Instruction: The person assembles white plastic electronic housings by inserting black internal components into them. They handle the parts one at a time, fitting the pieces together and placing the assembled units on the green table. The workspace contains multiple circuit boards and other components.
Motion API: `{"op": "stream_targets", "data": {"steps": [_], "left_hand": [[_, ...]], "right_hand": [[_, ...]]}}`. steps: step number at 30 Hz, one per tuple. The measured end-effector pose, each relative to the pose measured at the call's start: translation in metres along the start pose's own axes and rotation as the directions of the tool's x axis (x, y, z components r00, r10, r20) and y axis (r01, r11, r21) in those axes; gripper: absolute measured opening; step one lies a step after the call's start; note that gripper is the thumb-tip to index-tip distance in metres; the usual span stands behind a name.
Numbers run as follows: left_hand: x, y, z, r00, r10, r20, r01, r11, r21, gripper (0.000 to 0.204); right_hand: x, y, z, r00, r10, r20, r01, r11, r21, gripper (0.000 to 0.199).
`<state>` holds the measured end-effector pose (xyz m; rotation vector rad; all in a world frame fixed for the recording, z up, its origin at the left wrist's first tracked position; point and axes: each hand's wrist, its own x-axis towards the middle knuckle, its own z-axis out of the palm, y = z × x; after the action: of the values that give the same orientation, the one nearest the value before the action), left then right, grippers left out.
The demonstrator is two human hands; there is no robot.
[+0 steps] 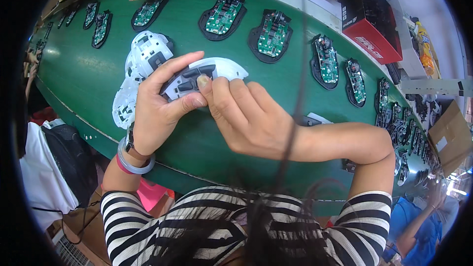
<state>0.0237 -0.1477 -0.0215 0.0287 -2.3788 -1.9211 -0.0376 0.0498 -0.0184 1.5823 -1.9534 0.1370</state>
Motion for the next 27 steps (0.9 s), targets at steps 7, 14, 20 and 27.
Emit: {"op": "stream_targets", "data": {"steps": [7, 14, 20, 27], "left_hand": [[0.002, 0.001, -0.002, 0.996, 0.076, 0.055, -0.074, 0.997, -0.037, 0.052], [-0.002, 0.001, -0.007, 0.999, 0.011, 0.05, -0.008, 0.998, -0.061, 0.048], [-0.008, -0.002, -0.007, 0.987, 0.144, 0.075, -0.149, 0.986, 0.069, 0.049], [-0.014, 0.004, 0.0, 0.952, 0.302, 0.053, -0.307, 0.935, 0.176, 0.058]], "right_hand": [[0.017, 0.032, -0.008, 0.87, 0.426, 0.249, -0.457, 0.505, 0.732, 0.047], [0.015, 0.032, 0.008, 0.766, 0.237, 0.597, -0.615, 0.001, 0.788, 0.049], [0.016, 0.022, 0.002, 0.692, 0.233, 0.683, -0.678, -0.113, 0.726, 0.057], [0.007, 0.005, -0.009, 0.837, 0.325, 0.44, -0.519, 0.222, 0.825, 0.078]]}}
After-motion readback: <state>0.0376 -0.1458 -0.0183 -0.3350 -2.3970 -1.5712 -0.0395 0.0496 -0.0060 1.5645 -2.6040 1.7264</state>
